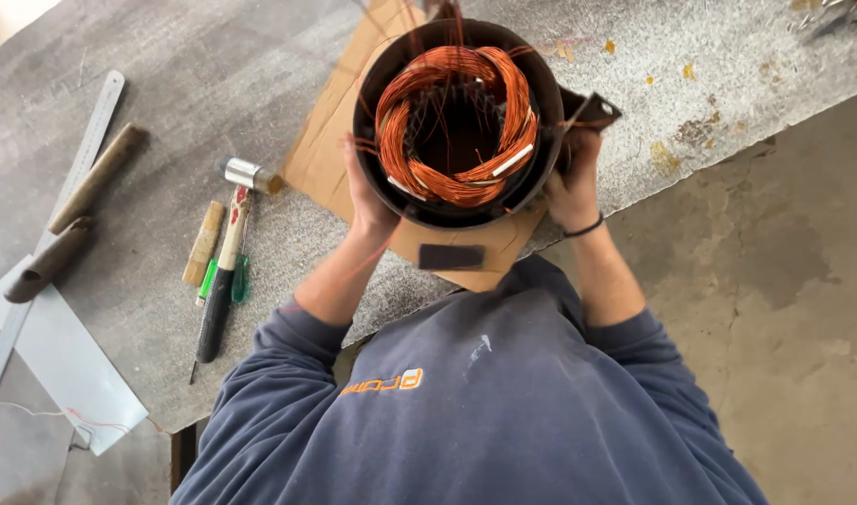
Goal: The person retrieves a utility knife and uses it to strip the insulation from the ends of several copper wires. They then use pliers to twist the exposed wire strands together. The person repeats this process for multiple wires, occasionally adjusting the coil of wire on the workbench.
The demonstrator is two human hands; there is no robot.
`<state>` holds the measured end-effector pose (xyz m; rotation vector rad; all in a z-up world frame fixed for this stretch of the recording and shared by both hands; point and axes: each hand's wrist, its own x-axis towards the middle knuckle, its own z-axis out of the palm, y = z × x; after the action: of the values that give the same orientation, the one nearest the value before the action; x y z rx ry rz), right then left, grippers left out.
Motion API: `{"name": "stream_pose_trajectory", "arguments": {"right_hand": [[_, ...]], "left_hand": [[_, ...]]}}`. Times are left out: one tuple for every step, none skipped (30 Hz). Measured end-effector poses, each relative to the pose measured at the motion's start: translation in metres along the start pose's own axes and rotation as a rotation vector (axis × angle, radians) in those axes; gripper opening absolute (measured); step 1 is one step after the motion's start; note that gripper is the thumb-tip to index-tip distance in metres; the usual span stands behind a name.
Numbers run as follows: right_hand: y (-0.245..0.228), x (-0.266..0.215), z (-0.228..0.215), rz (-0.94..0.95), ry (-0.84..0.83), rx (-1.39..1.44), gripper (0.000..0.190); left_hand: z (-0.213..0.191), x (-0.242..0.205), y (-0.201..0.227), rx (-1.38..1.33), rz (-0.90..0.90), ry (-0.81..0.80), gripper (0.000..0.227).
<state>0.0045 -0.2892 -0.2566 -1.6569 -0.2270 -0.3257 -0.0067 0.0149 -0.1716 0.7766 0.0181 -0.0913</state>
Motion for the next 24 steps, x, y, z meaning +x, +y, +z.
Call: {"name": "stream_pose_trajectory", "arguments": {"right_hand": [[0.004,0.009,-0.006,-0.002,-0.067,0.053,0.05],[0.006,0.021,-0.011,0.003,-0.058,0.053,0.05],[0.008,0.032,-0.015,0.01,-0.129,0.091,0.048],[0.01,0.044,-0.019,0.015,-0.199,0.13,0.047],[0.016,0.058,-0.022,0.018,-0.187,0.132,0.047],[0.022,0.07,-0.025,0.041,-0.25,0.18,0.044],[0.028,0.082,-0.029,0.065,-0.312,0.229,0.042],[0.008,0.089,-0.029,0.069,-0.295,0.23,0.042],[-0.012,0.096,-0.03,0.061,-0.358,0.241,0.042],[-0.032,0.105,-0.032,0.048,-0.416,0.249,0.043],[-0.041,0.104,-0.039,0.05,-0.395,0.248,0.043],[-0.05,0.101,-0.048,0.067,-0.422,0.123,0.044],[-0.059,0.098,-0.056,0.086,-0.45,0.0,0.045],[-0.07,0.093,-0.067,0.092,-0.44,-0.003,0.045],[-0.082,0.087,-0.079,0.12,-0.436,-0.142,0.04],[-0.093,0.082,-0.09,0.147,-0.431,-0.282,0.036],[-0.12,0.079,-0.096,0.152,-0.42,-0.285,0.036],[-0.146,0.076,-0.102,0.056,-0.432,-0.392,0.035],[-0.173,0.072,-0.107,-0.039,-0.444,-0.499,0.036],[-0.193,0.069,-0.108,-0.035,-0.442,-0.501,0.036],[-0.212,0.066,-0.108,-0.171,-0.461,-0.584,0.035],[-0.231,0.066,-0.108,-0.314,-0.485,-0.665,0.034],[-0.249,0.065,-0.103,-0.316,-0.488,-0.667,0.034],[-0.266,0.066,-0.097,-0.283,-0.505,-0.708,0.037]], "left_hand": [[0.004,-0.006,-0.004,0.005,0.026,0.083,0.076],[0.0,-0.012,-0.015,0.009,0.017,0.08,0.076],[-0.004,-0.017,-0.025,-0.042,0.012,0.173,0.075],[-0.009,-0.022,-0.035,-0.09,0.008,0.263,0.075],[-0.01,-0.03,-0.043,-0.083,0.0,0.257,0.075],[-0.01,-0.039,-0.051,-0.044,0.057,0.256,0.072],[-0.011,-0.049,-0.058,-0.005,0.113,0.254,0.069],[-0.014,-0.054,-0.059,0.003,0.099,0.247,0.069],[-0.017,-0.06,-0.061,0.071,0.09,0.28,0.066],[-0.021,-0.063,-0.062,0.139,0.082,0.306,0.063],[-0.003,-0.062,-0.034,0.147,0.068,0.292,0.063],[0.016,-0.063,-0.008,0.439,0.174,0.206,0.057],[0.035,-0.063,0.018,0.727,0.284,0.111,0.053],[0.041,-0.065,0.034,0.726,0.275,0.103,0.053],[0.046,-0.067,0.052,0.87,0.464,0.029,0.05],[0.052,-0.068,0.069,1.008,0.66,-0.049,0.049],[0.073,-0.062,0.089,1.005,0.655,-0.06,0.049],[0.094,-0.058,0.108,1.163,0.805,-0.272,0.049],[0.116,-0.055,0.127,1.31,0.952,-0.492,0.049],[0.135,-0.049,0.133,1.307,0.949,-0.495,0.049],[0.154,-0.043,0.139,1.505,0.914,-0.638,0.048],[0.173,-0.037,0.144,1.704,0.868,-0.775,0.049],[0.186,-0.031,0.146,1.703,0.87,-0.771,0.049],[0.2,-0.024,0.147,1.743,0.871,-0.785,0.048]]}}
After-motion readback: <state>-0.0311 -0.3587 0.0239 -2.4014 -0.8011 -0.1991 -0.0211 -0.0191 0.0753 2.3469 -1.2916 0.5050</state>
